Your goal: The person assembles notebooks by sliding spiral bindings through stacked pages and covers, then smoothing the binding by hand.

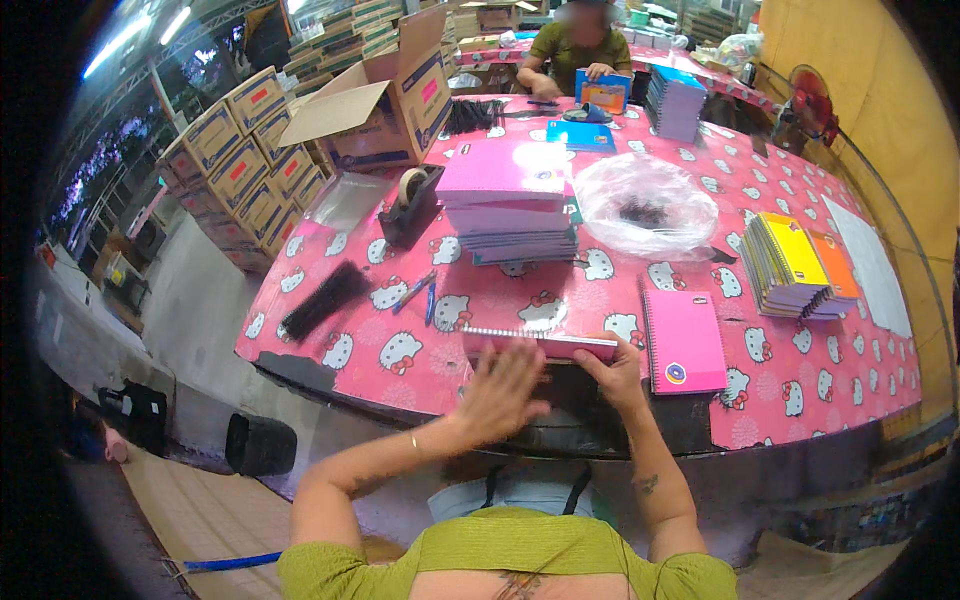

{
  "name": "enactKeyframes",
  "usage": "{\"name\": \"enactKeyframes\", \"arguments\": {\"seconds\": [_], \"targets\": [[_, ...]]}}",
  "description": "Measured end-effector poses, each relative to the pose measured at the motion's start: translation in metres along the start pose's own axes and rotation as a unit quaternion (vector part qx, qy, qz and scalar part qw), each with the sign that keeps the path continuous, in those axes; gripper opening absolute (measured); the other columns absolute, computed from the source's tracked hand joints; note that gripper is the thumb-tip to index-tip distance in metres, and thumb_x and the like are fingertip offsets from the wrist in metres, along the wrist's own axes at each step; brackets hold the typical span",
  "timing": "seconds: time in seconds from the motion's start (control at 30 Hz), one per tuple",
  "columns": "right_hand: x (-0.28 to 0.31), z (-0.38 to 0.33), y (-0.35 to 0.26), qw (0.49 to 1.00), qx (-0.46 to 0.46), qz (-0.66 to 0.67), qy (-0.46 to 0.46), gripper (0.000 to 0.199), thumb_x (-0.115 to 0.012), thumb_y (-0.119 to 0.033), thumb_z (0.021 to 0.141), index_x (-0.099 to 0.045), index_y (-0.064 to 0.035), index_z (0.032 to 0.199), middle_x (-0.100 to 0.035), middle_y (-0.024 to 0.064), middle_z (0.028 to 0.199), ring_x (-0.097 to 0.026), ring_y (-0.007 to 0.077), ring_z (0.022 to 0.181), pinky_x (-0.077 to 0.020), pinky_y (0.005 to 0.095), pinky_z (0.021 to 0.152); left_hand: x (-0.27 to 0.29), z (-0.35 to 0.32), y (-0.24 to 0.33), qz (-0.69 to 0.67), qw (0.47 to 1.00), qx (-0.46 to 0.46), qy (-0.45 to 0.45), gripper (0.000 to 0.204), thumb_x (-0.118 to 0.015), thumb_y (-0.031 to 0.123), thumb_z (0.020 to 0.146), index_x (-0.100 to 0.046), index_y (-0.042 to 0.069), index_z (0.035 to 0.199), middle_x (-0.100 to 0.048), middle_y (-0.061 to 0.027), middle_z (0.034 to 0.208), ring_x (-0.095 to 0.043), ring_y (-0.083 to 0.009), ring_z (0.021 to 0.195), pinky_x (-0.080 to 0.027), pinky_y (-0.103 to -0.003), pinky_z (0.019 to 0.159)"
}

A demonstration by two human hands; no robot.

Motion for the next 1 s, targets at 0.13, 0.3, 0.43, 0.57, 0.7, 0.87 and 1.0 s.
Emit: {"name": "enactKeyframes", "arguments": {"seconds": [0.13, 0.3, 0.43, 0.57, 0.7, 0.87, 1.0], "targets": [[-0.013, 0.001, -0.001, 0.999, 0.04, -0.026, 0.008, 0.022, -0.076, -0.008, 0.088, -0.069, 0.0015, 0.106, -0.073, 0.0064, 0.096, -0.066, 0.0096, 0.088, -0.0532, 0.0264, 0.08, -0.001, -0.011, 0.008, -0.01, 0.999, -0.026, -0.023, 0.085, -0.044, 0.056, 0.098, -0.025, -0.006, 0.153, -0.018, -0.0273, 0.161, -0.009, -0.0403, 0.153, -0.001, -0.061, 0.12], [-0.021, -0.004, -0.003, 0.998, 0.054, -0.033, 0.02, 0.023, -0.077, -0.007, 0.087, -0.069, 0.0015, 0.107, -0.074, 0.0074, 0.097, -0.067, 0.0103, 0.089, -0.0537, 0.0268, 0.08, 0.015, -0.007, 0.018, 0.019, 0.998, -0.036, -0.04, 0.088, -0.046, 0.058, 0.095, -0.027, -0.006, 0.152, -0.021, -0.0272, 0.161, -0.011, -0.0409, 0.152, -0.001, -0.061, 0.119], [-0.029, 0.001, 0.001, 0.999, 0.051, 0.0, 0.005, 0.022, -0.077, -0.009, 0.087, -0.069, 0.0006, 0.106, -0.073, 0.0064, 0.096, -0.066, 0.0094, 0.089, -0.0534, 0.0269, 0.08, 0.044, 0.066, -0.037, 0.206, 0.972, 0.097, -0.056, 0.09, -0.041, 0.063, 0.096, -0.027, -0.007, 0.152, -0.019, -0.0262, 0.162, -0.009, -0.0388, 0.153, 0.003, -0.06, 0.119], [-0.03, 0.003, -0.001, 0.998, 0.061, -0.026, -0.017, 0.021, -0.076, -0.008, 0.089, -0.068, 0.0005, 0.106, -0.073, 0.006, 0.097, -0.065, 0.0086, 0.088, -0.0532, 0.0263, 0.078, 0.014, 0.004, 0.017, -0.038, 0.999, -0.015, 0.011, 0.084, -0.044, 0.054, 0.098, -0.024, -0.005, 0.154, -0.02, -0.024, 0.162, -0.012, -0.0365, 0.153, 0.001, -0.058, 0.12], [-0.024, 0.006, -0.012, 0.997, -0.006, -0.024, -0.078, 0.02, -0.07, -0.006, 0.093, -0.067, 0.001, 0.112, -0.072, 0.0049, 0.098, -0.064, 0.009, 0.093, -0.053, 0.0263, 0.082, 0.045, 0.073, -0.023, 0.167, 0.98, 0.09, -0.053, 0.09, -0.048, 0.063, 0.093, -0.033, -0.004, 0.151, -0.026, -0.0237, 0.161, -0.014, -0.0332, 0.153, -0.001, -0.059, 0.12], [-0.014, 0.002, 0.001, 0.99, 0.041, -0.062, -0.119, 0.028, -0.067, -0.005, 0.093, -0.066, 0.0007, 0.12, -0.073, 0.0072, 0.102, -0.064, 0.0106, 0.095, -0.0521, 0.029, 0.085, 0.029, 0.05, 0.002, -0.14, 0.94, 0.152, -0.272, 0.096, -0.044, 0.068, 0.092, -0.031, -0.006, 0.151, -0.021, -0.0256, 0.162, -0.011, -0.0377, 0.153, 0.0, -0.061, 0.119], [-0.023, 0.005, -0.003, 0.991, 0.018, -0.024, -0.128, 0.027, -0.065, -0.005, 0.093, -0.067, 0.0001, 0.119, -0.073, 0.0084, 0.102, -0.064, 0.0101, 0.094, -0.0522, 0.029, 0.084, 0.008, 0.017, 0.012, -0.037, 0.997, 0.021, -0.064, 0.093, -0.047, 0.065, 0.092, -0.032, -0.005, 0.151, -0.026, -0.0242, 0.16, -0.018, -0.0355, 0.152, -0.005, -0.057, 0.121]]}}
Point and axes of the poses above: each hand's wrist, its own z-axis towards the middle knuckle, its own x-axis out of the back of the hand, y = z × x, the point moved 3 cm from there along z, towards the middle knuckle
